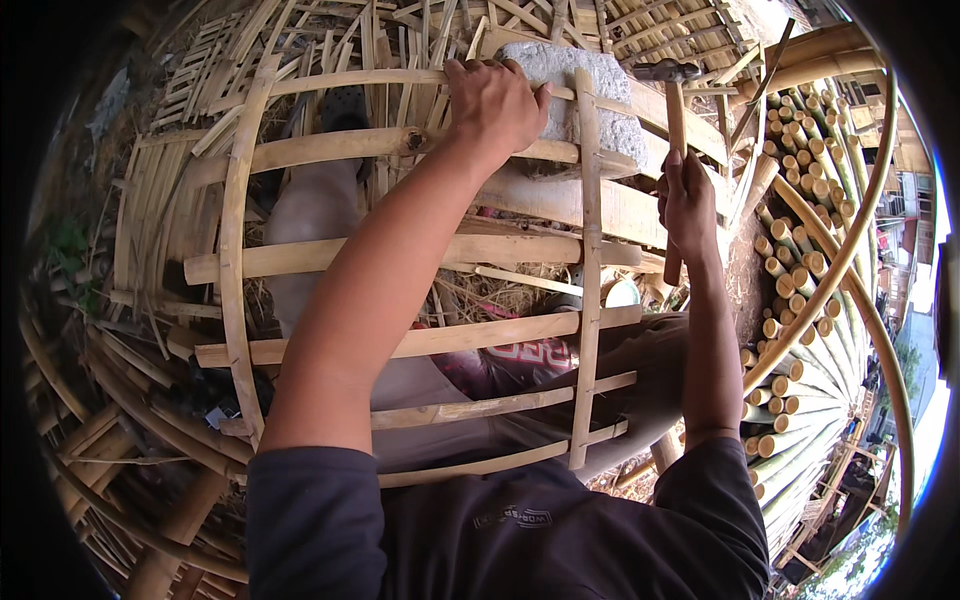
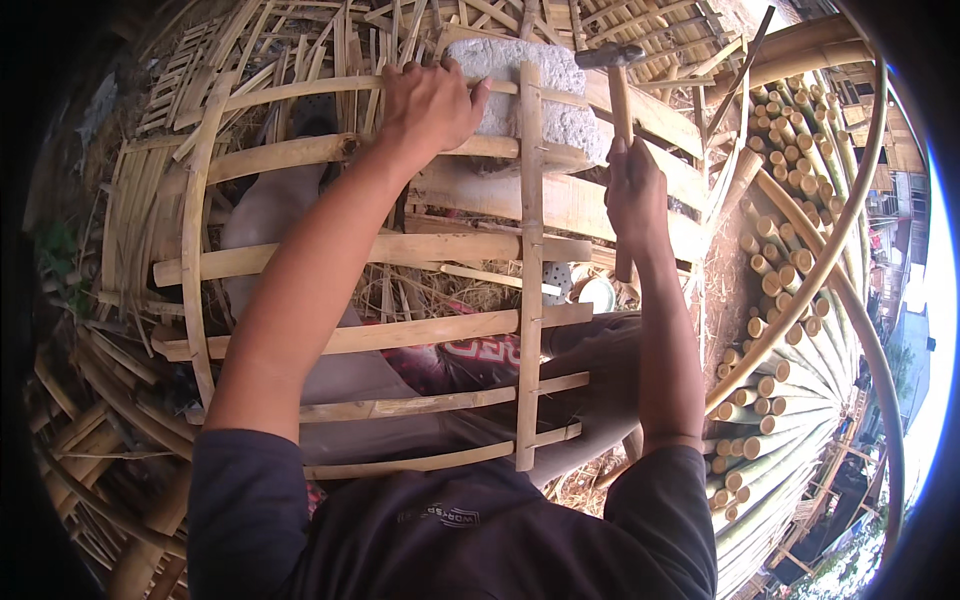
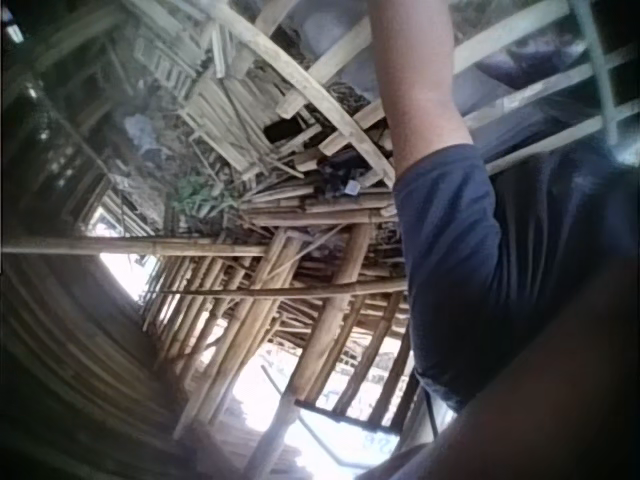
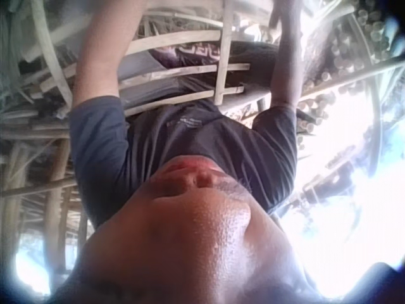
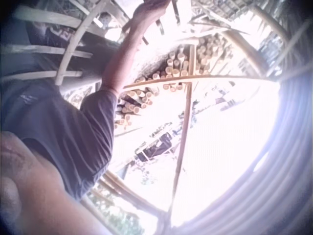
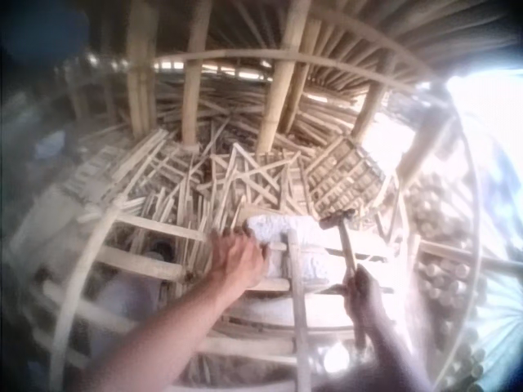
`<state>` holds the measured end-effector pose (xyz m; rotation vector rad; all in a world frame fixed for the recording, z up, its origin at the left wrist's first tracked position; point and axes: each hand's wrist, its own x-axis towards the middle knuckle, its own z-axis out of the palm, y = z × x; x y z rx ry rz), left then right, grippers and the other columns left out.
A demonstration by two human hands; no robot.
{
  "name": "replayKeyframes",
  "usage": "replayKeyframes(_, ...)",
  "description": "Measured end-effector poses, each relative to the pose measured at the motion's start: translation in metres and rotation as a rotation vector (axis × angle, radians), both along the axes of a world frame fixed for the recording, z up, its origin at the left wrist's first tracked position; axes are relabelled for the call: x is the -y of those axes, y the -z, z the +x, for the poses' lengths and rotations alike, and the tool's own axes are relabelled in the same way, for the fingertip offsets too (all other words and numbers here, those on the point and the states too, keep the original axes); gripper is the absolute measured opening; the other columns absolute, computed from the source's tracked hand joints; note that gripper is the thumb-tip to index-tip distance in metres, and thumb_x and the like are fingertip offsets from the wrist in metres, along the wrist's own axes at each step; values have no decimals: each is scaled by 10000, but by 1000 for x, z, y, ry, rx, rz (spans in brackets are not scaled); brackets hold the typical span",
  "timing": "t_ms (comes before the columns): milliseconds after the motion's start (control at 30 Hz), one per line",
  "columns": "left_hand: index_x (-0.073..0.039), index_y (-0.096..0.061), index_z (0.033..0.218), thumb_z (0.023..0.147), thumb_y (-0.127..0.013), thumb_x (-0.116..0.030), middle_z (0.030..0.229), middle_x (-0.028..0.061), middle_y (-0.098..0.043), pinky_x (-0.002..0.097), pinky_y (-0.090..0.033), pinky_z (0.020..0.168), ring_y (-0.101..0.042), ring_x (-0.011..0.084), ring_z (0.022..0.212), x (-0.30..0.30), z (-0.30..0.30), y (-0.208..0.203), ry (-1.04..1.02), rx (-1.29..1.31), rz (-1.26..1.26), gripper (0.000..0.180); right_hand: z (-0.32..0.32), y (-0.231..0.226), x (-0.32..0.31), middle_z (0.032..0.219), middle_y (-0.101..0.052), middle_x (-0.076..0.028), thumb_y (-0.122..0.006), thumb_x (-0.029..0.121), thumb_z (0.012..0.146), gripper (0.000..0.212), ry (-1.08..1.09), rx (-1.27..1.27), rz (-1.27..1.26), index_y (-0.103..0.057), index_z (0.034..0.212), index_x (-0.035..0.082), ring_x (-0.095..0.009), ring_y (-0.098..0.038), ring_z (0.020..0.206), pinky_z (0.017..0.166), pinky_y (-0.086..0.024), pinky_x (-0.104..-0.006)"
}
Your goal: The person is hammering nails into wooden slats to secure them onto a bamboo grid structure.
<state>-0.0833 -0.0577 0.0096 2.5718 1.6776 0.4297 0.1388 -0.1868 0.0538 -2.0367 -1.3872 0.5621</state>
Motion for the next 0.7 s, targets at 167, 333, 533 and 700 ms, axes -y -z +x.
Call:
replayKeyframes(167, -39, -684, 954, 1011, -342, -472, 808, 139, -699, 606, -338, 983, -683, 284, 831, -1, 1, 2, -21, 33, -17, 555, 0, 18, -4, 615, -542, -120, -468, 271, 1040, 323, -164, 126, -174, -529, 900, -14, -180, -495, 504, 491, -411, -357)
replayKeyframes(333, -76, -689, 872, 1032, -289, -467, 762, 92, -678, 578, -324, 992, -655, 235, 771, 1, 0, 3, -36, -24, 8, 582, -2, 2, 6, 602, -471, -33, -440, 332, 1050, 385, 7, -138, -116, -514, 837, 20, -100, -429, 497, 477, -383, -307)
replayKeyframes(533, -73, -698, 893, 1029, -299, -468, 710, 72, -658, 551, -342, 956, -632, 225, 701, -1, 4, -6, -12, -61, -70, 578, -7, -1, 6, 597, -503, -62, -432, 304, 1058, 368, 11, -180, 129, -511, 852, 9, -146, -441, 491, 491, -397, -344)
replayKeyframes(700, -48, -698, 930, 1010, -354, -469, 742, 103, -686, 545, -351, 934, -652, 248, 737, -2, 0, 6, -29, 4, 119, 550, -2, 20, -7, 664, -592, -235, -455, 268, 1037, 351, -113, 195, -36, -523, 872, -35, -366, -595, 610, 592, -455, -451)
